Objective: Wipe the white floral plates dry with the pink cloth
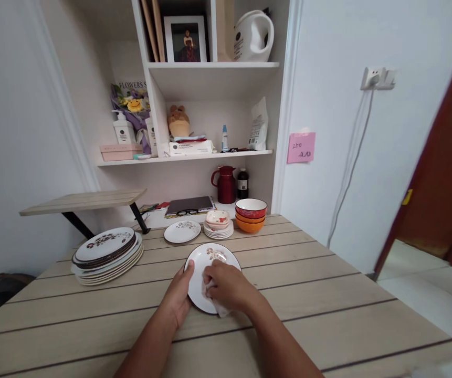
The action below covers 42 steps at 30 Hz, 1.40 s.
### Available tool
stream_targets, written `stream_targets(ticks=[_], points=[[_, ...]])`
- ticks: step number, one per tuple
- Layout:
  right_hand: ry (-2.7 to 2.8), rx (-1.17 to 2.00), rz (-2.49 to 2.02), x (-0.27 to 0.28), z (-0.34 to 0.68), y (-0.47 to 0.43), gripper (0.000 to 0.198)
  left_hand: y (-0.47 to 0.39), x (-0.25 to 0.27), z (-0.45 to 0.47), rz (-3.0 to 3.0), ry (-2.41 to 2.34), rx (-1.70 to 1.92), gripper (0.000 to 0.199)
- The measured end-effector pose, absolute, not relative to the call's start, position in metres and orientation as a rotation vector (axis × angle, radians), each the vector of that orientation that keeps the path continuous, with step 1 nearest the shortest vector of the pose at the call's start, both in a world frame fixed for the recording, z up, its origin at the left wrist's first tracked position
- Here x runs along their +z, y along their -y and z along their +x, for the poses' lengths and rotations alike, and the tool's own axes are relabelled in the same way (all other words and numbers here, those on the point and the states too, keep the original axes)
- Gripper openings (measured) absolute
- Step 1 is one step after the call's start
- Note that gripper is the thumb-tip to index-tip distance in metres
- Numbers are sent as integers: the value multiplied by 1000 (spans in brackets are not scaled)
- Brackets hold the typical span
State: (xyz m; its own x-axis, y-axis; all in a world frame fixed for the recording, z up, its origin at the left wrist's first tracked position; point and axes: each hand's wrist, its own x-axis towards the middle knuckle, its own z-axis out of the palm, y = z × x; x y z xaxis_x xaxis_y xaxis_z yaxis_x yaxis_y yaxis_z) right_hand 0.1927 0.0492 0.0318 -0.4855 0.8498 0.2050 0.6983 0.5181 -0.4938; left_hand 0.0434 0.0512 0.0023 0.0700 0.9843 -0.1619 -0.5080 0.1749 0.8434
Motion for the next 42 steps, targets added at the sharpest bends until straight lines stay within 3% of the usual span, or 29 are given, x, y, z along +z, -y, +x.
stream_targets(ticks=[7, 17, 22, 25, 32, 42], points=[[2004, 364, -1191, 30, 173, -71, 16, -50, 5, 44, 729, -862, 1247, 48], [2045, 333, -1740, 35, 210, -57, 21, -49, 5, 44, 699, -930, 1258, 43], [2156, 536, -1402, 31, 185, -50, 15, -54, 2, 44, 694, -840, 1286, 42], [2016, 492, -1181, 29, 169, -59, 12, -54, 2, 45, 716, -816, 1284, 42], [1687, 275, -1373, 32, 201, -80, 15, -48, 5, 45, 726, -871, 1206, 50], [2120, 592, -1524, 31, 200, -53, 25, -53, 4, 43, 607, -852, 1261, 48]])
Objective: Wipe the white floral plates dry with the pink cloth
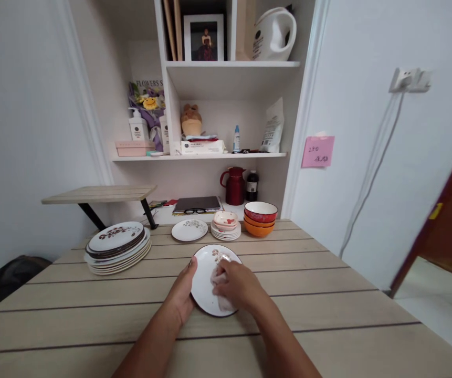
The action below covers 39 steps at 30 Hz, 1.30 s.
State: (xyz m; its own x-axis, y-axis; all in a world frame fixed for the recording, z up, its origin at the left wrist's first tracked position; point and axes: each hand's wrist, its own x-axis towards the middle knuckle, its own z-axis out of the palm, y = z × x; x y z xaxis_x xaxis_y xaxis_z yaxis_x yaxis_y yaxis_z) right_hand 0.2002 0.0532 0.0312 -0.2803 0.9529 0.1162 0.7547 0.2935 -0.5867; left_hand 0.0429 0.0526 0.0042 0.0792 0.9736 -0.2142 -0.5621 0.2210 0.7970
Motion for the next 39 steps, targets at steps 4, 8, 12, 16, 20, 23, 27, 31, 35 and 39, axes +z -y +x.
stream_targets(ticks=[4, 8, 12, 16, 20, 23, 27, 31, 35, 39], points=[[2131, 678, -1250, 34, 179, -48, 21, -52, 5, 44, 621, -805, 1276, 46], [2012, 592, -1141, 36, 179, -54, 20, -50, 6, 45, 634, -790, 1258, 48], [2036, 687, -1181, 40, 195, -51, 29, -51, 4, 45, 641, -784, 1241, 51], [2239, 889, -1080, 47, 202, -39, 54, -53, 0, 45, 649, -750, 1273, 53], [2218, 852, -1096, 44, 199, -42, 59, -54, -1, 44, 644, -769, 1267, 53], [2042, 665, -1238, 36, 196, -56, 55, -55, -3, 44, 635, -806, 1254, 56], [1815, 444, -1408, 29, 191, -69, 47, -57, -6, 45, 671, -802, 1225, 59], [1903, 413, -1277, 31, 179, -65, 43, -55, -5, 46, 696, -782, 1241, 60], [2108, 448, -1113, 35, 167, -55, 33, -52, -1, 43, 680, -709, 1216, 61], [2087, 438, -1176, 35, 165, -58, 28, -50, 4, 41, 685, -656, 1173, 62]])
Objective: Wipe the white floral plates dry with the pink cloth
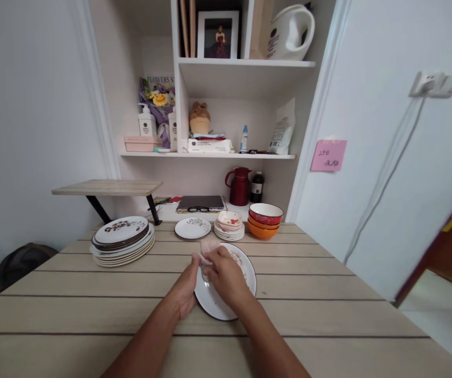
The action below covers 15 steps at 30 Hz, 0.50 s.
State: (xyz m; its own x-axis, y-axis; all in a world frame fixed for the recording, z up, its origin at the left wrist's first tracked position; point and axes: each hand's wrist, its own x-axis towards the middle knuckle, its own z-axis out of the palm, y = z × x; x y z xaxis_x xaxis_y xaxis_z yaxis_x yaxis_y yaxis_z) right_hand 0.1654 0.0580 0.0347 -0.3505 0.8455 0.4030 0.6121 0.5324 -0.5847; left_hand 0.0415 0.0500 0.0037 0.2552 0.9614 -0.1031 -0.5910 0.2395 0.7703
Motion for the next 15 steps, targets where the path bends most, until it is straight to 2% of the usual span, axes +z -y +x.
stream_targets(ticks=[11, 15], points=[[1964, 267, -1622, 32, 211, -64, 30, -50, 4, 38, 635, -647, 1198, 66], [2067, 316, -1747, 32, 225, -60, 28, -51, 3, 38, 566, -659, 1186, 66]])
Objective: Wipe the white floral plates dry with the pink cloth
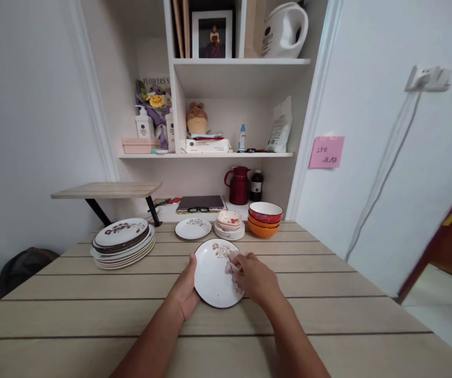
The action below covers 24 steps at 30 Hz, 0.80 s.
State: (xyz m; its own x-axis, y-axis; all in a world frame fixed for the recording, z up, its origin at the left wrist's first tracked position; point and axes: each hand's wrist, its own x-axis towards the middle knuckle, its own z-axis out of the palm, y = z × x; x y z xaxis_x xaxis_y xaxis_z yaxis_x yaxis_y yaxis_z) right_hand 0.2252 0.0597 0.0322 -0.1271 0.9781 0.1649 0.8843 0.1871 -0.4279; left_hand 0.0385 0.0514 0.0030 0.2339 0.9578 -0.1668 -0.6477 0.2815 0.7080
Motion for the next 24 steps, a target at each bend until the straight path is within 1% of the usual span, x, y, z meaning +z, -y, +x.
stream_targets(ticks=[3, 6, 8, 10, 14, 18, 22, 24], points=[[2254, 529, -1617, 36, 222, -50, 26, -52, 1, 39, 538, -641, 1168, 69], [2458, 763, -1266, 39, 205, -39, 27, -53, 0, 39, 542, -620, 1205, 68], [2447, 774, -1093, 38, 190, -39, 27, -53, 0, 40, 545, -646, 1232, 66], [2325, 704, -1021, 35, 176, -45, 27, -53, 0, 40, 541, -666, 1220, 67], [2089, 528, -1167, 30, 173, -67, 31, -53, 2, 41, 560, -643, 1182, 68], [1922, 424, -1389, 30, 201, -78, 31, -52, 3, 40, 590, -668, 1117, 66], [1977, 448, -1697, 28, 225, -69, 29, -53, 0, 38, 586, -667, 1074, 69], [2125, 543, -1715, 27, 225, -61, 27, -54, -2, 39, 589, -650, 1088, 68]])
